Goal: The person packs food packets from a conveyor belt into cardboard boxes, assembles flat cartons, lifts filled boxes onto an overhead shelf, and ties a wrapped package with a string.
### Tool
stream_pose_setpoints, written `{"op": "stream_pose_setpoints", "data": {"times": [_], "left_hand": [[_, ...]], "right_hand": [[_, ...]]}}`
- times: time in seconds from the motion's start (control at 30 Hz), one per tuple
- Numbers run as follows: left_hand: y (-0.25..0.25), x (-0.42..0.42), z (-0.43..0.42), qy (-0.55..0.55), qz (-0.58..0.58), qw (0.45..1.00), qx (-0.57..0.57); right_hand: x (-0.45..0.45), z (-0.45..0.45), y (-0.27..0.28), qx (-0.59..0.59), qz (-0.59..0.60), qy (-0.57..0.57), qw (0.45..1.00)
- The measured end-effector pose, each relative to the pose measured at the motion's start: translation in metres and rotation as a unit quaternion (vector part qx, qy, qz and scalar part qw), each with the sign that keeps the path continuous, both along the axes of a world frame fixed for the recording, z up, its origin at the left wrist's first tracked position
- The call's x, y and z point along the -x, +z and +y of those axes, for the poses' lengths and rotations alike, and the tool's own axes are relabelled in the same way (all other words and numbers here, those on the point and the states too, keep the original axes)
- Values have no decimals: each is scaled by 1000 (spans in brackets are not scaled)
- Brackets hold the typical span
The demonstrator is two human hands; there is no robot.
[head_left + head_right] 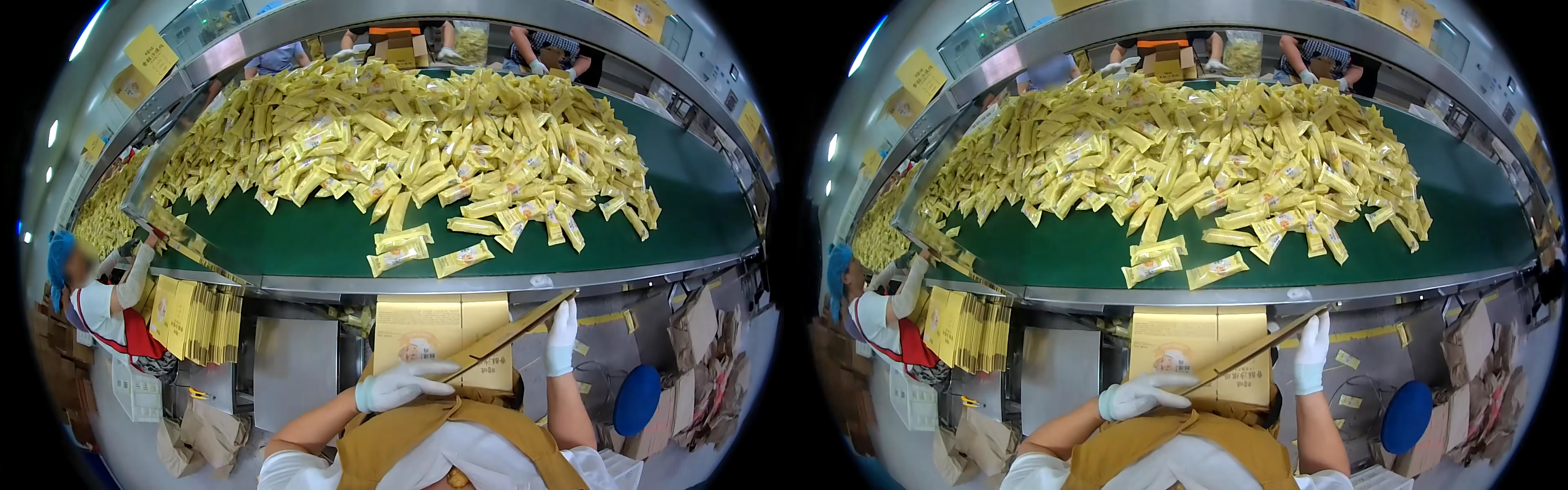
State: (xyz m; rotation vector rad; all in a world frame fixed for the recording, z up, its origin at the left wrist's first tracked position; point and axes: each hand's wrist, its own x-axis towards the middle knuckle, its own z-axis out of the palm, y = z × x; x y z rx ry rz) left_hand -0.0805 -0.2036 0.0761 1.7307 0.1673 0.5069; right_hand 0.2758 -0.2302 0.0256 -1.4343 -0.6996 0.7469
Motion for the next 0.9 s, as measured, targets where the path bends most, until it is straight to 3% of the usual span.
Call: {"op": "stream_pose_setpoints", "data": {"times": [0.03, 0.13, 0.17, 0.27, 0.4, 0.43, 0.47, 0.5, 0.6, 0.63, 0.73, 0.77, 0.83, 0.9], "left_hand": [[0, 0, 1, -8, 0, 1000, -18], [2, -2, 5, -26, 11, 997, -78], [6, -2, 6, -30, 24, 994, -99], [13, -6, 11, -27, 35, 972, -232], [30, -12, 14, -5, 61, 898, -435], [37, -12, 15, 29, 46, 880, -472], [46, -10, 15, 63, 31, 859, -507], [51, -8, 16, 97, 17, 836, -539], [55, -8, 27, -31, 333, 795, -506], [46, -16, 40, 138, 90, 819, -550], [22, -33, 54, -9, 200, 851, -486], [18, -41, 53, -64, 305, 835, -453], [24, -58, 52, -166, 501, 766, -368], [21, -54, 54, 2, 281, 814, -508]], "right_hand": [[2, -1, 9, -16, 21, 12, 1000], [-10, 3, 22, 84, 51, 68, 993], [-6, 1, 27, 73, -8, 114, 991], [-18, 5, 58, 168, 40, 260, 950], [-16, 19, 34, 87, -208, 172, 959], [-11, 19, 47, 132, -339, 181, 914], [18, 17, 105, 211, -413, 204, 862], [31, 15, 124, 223, -466, 294, 804], [67, 15, 127, 217, -566, 474, 639], [74, 18, 116, 199, -606, 468, 611], [84, 46, 111, 202, -558, 534, 602], [87, 51, 106, 203, -561, 578, 556], [91, 48, 123, 203, -546, 610, 537], [79, 51, 129, 212, -469, 660, 547]]}}
